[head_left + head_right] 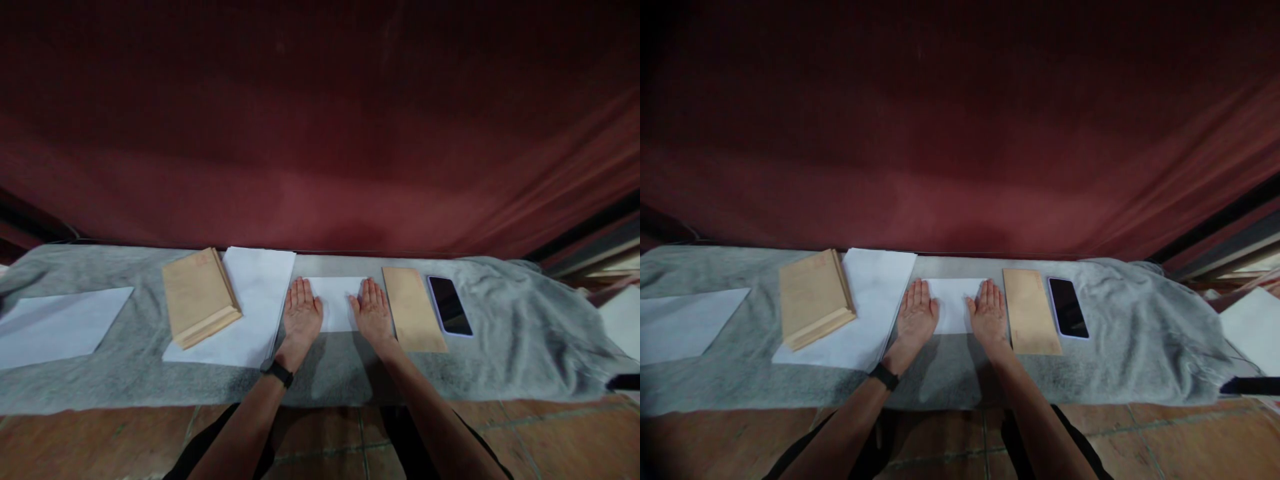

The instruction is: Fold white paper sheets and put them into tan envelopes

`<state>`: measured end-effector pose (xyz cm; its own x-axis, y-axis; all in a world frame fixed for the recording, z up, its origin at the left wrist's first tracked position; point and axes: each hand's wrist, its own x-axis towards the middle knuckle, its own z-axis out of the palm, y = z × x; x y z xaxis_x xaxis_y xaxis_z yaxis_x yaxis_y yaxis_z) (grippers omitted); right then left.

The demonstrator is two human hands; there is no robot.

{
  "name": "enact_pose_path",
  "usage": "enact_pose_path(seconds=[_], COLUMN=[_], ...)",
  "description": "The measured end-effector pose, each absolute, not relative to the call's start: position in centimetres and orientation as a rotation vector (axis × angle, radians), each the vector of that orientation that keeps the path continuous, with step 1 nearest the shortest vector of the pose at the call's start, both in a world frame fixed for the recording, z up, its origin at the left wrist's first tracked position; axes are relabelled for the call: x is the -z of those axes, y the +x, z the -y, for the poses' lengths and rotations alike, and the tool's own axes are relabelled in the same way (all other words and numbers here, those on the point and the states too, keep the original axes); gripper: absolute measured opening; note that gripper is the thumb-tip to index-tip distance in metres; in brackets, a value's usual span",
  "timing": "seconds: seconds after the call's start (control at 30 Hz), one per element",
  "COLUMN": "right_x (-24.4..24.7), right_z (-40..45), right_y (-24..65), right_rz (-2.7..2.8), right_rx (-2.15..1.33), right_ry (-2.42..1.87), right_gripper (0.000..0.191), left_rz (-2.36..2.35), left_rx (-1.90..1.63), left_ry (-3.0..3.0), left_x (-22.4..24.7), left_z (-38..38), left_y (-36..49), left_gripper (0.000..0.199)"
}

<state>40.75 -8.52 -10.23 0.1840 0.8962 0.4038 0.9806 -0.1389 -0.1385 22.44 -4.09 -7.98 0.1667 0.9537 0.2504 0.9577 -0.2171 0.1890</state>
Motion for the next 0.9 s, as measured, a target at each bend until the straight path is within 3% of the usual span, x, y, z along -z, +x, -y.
enact_pose_path(seconds=[0.37,0.63,0.9], right_x=[9.5,8.3,8.7], right_z=[9.7,11.9,12.7], right_y=[41.1,37.8,38.4], right_rz=[1.765,2.064,2.055], right_rx=[0.270,0.021,0.077], right_ry=[-2.038,-1.799,-1.842], right_gripper=[0.067,0.055,0.059], left_rz=[1.905,1.545,1.553], left_rx=[0.634,0.513,0.486], left_ry=[-2.435,-2.729,-2.679], left_x=[7.6,8.2,8.6], left_z=[5.1,9.1,9.0], left_y=[22.1,24.0,22.7], left_gripper=[0.061,0.059,0.057])
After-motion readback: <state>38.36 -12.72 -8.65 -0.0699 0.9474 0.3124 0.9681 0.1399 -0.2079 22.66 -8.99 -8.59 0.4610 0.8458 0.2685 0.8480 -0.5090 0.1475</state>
